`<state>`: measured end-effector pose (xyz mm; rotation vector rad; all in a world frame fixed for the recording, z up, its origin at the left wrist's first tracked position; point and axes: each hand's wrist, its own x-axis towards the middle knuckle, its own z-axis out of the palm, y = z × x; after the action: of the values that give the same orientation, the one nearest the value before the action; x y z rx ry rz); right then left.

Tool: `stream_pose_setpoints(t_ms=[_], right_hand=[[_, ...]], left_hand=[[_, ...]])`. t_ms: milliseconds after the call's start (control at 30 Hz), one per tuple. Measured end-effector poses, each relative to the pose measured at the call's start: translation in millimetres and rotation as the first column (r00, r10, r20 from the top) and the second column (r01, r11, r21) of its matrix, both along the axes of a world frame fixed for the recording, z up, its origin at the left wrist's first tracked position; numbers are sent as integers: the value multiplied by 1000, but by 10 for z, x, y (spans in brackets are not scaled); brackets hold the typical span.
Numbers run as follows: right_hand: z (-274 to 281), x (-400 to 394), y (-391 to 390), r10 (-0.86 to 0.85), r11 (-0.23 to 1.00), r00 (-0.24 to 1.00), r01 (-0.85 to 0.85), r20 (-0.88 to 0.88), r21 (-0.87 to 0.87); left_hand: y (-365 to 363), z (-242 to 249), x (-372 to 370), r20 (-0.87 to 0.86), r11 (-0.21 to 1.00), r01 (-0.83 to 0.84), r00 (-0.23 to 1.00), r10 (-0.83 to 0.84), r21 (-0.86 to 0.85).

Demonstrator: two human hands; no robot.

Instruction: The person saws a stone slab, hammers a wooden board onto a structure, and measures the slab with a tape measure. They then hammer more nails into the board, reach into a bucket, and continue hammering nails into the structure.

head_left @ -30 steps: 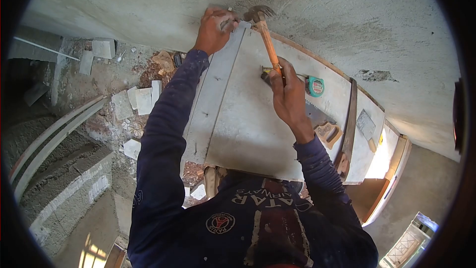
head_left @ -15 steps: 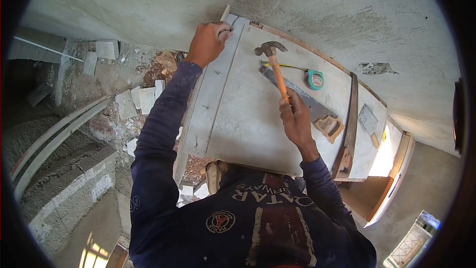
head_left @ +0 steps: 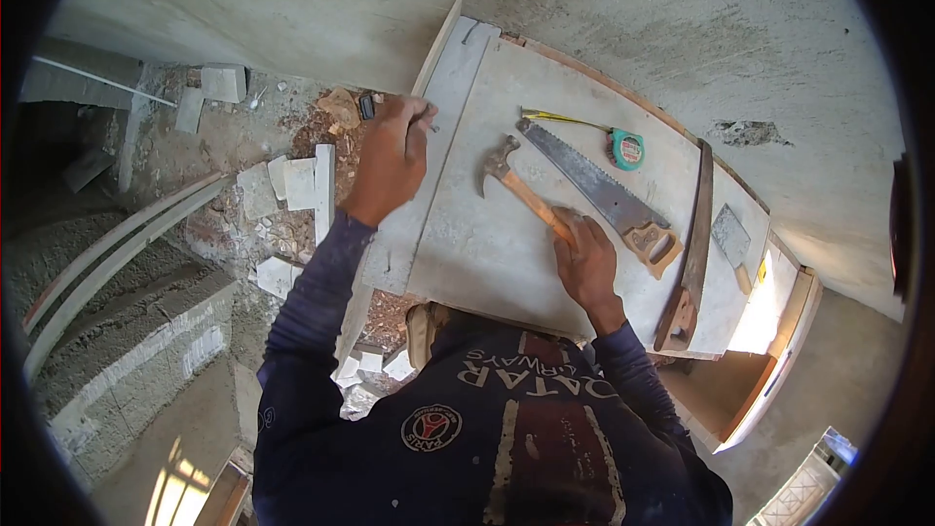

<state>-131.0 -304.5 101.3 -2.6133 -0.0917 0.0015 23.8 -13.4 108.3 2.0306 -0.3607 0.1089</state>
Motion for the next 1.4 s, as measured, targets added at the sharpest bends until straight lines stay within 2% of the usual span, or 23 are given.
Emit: stream_pose_setpoints(t_ms=[67, 100, 133, 200, 233, 300, 333, 467, 533, 633, 767, 833, 900, 933, 1000, 1033, 1100, 1133, 1200, 1233, 1300, 1333, 1400], right_hand=[[7, 8, 8, 13, 999, 1000, -14, 11, 44], [11, 21, 19, 19, 996, 999, -22, 26, 92], [48, 43, 9, 28, 995, 999, -29, 18, 94], [191, 169, -36, 113, 974, 970, -65, -217, 219], [262, 211, -26, 116, 974, 969, -67, -218, 219], [394, 321, -5, 123, 992, 877, -115, -464, 45], [441, 364, 11, 127, 992, 878, -120, -461, 44], [457, 381, 72, 196, 981, 834, -162, -515, 111], [382, 331, 78, 210, 978, 842, -179, -498, 110], [313, 263, 118, 188, 982, 849, -163, -494, 93], [273, 195, 145, 146, 988, 871, -105, -469, 113], [304, 176, 151, 137, 988, 884, -91, -446, 123], [463, 210, 180, 174, 872, 779, 162, -602, 462], [467, 239, 168, 175, 873, 783, 157, -597, 461], [466, 325, 138, 336, 548, 747, 340, -573, 764], [532, 391, 155, 335, 551, 749, 336, -571, 764], [702, 571, 235, 390, 238, 851, 275, -351, 931], [700, 655, 271, 395, 243, 847, 276, -355, 930], [683, 839, 362, 287, 603, 954, -110, -86, 790], [731, 965, 447, 300, 608, 949, -113, -95, 786], [869, 1249, 646, 197, 801, 965, -56, -175, 596], [861, 1360, 712, 212, 807, 961, -71, -176, 587], [839, 1527, 837, 266, 908, 963, -262, 33, 327]], left_hand=[[13, 63, -268, 3, 996, -72, 997, 72, 55], [-10, 143, -440, -170, 993, -119, 978, 118, 6], [-2, 124, -581, -177, 992, -127, 976, 127, 10], [1, 16, -799, -132, 953, -99, 981, 142, 287], [-25, -12, -900, -169, 939, -140, 965, 200, 314], [-37, -155, -1035, -146, 910, -167, 960, 237, 379], [-37, -209, -1071, -124, 875, -192, 954, 272, 445], [-64, -258, -1081, -150, 905, -195, 952, 267, 378], [-82, -212, -1114, -51, 927, -287, 950, 307, 240], [-79, -156, -1149, 15, 908, -318, 945, 327, 273], [-168, -86, -957, -18, 914, -290, 951, 308, 282], [-259, -192, -782, 67, 900, -333, 942, 328, 280], [-321, -231, -661, 71, 912, -305, 952, 297, 273], [-364, -246, -626, 71, 923, -284, 959, 275, 261], [-495, -307, -707, 53, 942, -291, 957, 287, 168], [-559, -341, -767, 28, 954, -289, 957, 288, 80], [-664, -413, -885, 31, 948, -317, 948, 317, 34], [-701, -422, -928, 28, 938, -346, 938, 346, -9], [-733, -434, -971, 0, 928, -371, 928, 372, -18], [-741, -445, -960, 29, 928, -372, 928, 372, -20], [-755, -488, -947, 56, 922, -386, 920, 387, -35], [-764, -536, -932, 54, 919, -390, 918, 393, -53], [-784, -601, -934, 39, 906, -417, 906, 420, -76]])
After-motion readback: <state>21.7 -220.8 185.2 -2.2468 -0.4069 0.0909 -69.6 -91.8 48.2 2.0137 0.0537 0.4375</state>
